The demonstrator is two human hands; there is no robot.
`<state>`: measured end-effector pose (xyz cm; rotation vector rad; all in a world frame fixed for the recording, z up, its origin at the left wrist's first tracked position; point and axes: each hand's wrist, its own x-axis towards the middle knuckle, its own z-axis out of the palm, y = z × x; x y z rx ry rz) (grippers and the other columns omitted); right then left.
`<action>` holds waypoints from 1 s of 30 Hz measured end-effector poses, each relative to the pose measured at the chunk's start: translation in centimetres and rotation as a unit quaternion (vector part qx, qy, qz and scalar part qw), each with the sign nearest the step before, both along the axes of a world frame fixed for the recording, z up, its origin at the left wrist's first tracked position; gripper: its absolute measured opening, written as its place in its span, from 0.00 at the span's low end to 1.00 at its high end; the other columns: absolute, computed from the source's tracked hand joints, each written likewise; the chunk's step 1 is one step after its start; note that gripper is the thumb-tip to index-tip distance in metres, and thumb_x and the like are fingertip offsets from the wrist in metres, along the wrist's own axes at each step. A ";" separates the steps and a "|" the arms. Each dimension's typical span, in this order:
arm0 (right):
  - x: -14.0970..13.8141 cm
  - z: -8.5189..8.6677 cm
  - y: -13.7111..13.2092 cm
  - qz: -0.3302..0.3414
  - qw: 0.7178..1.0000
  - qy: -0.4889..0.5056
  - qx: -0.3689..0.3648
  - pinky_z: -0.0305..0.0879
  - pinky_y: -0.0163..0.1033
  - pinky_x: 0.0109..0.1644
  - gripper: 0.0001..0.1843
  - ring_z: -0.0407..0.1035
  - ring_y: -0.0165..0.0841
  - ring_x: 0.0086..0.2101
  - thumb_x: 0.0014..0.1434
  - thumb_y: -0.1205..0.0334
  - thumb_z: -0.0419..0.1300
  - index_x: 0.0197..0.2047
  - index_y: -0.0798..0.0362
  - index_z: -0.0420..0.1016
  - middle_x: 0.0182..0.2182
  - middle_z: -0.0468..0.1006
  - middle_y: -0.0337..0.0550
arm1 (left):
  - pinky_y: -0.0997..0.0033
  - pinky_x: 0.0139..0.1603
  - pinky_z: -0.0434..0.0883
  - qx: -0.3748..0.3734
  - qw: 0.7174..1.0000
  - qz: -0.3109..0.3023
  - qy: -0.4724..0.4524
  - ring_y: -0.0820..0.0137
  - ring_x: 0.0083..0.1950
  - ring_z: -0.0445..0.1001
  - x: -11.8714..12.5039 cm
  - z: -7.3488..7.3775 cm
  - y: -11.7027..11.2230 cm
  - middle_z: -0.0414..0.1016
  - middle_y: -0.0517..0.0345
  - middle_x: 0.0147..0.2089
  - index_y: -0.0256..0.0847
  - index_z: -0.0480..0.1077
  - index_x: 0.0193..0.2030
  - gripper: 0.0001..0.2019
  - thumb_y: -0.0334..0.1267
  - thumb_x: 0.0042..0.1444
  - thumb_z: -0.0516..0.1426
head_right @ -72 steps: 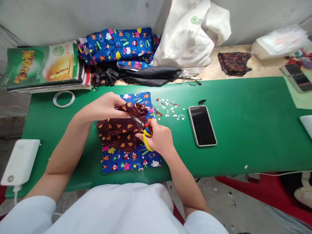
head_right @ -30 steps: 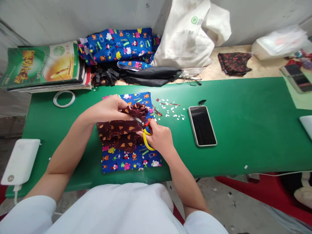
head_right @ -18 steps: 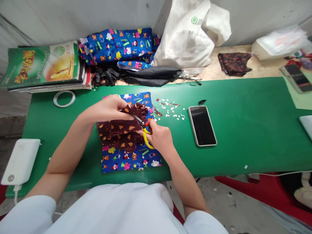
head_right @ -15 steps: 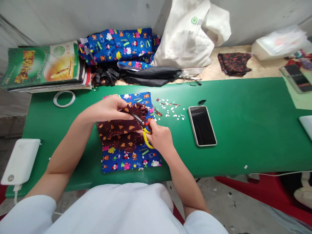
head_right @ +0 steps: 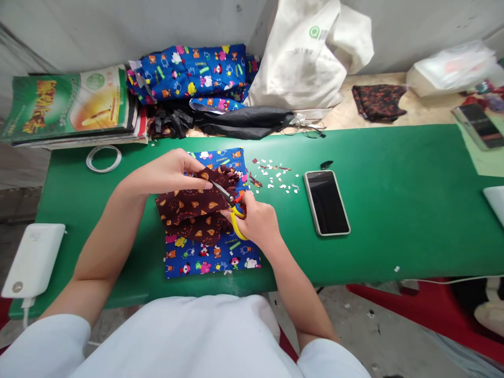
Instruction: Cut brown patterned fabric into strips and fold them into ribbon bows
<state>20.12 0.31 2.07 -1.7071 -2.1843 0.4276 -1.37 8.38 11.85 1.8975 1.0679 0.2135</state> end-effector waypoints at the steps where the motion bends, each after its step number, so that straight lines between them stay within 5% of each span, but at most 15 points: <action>1: 0.0 0.1 0.0 0.001 1.000 0.000 -0.002 0.45 0.34 0.24 0.23 0.60 0.33 0.17 0.56 0.36 0.50 0.31 0.49 0.60 0.15 0.62 0.35 | 0.72 0.24 0.45 -0.001 1.000 0.001 0.000 0.80 0.21 0.47 0.0 0.0 0.0 0.51 0.66 0.18 0.35 0.64 0.17 0.16 0.38 0.52 0.58; 9: 0.0 0.7 0.0 0.002 1.000 0.004 -0.016 0.45 0.35 0.24 0.22 0.61 0.34 0.18 0.55 0.37 0.51 0.32 0.49 0.59 0.15 0.62 0.35 | 0.73 0.23 0.47 -0.007 1.000 0.005 -0.022 0.80 0.22 0.50 0.0 -0.4 -0.1 0.57 0.66 0.18 0.34 0.72 0.22 0.11 0.38 0.51 0.58; 30: 0.0 0.7 0.2 0.009 1.000 -0.012 -0.026 0.45 0.34 0.23 0.21 0.62 0.35 0.18 0.54 0.38 0.51 0.32 0.49 0.55 0.16 0.62 0.35 | 0.74 0.24 0.46 -0.018 1.000 -0.013 -0.020 0.80 0.22 0.49 0.9 -1.5 0.0 0.52 0.67 0.17 0.32 0.74 0.24 0.11 0.39 0.49 0.57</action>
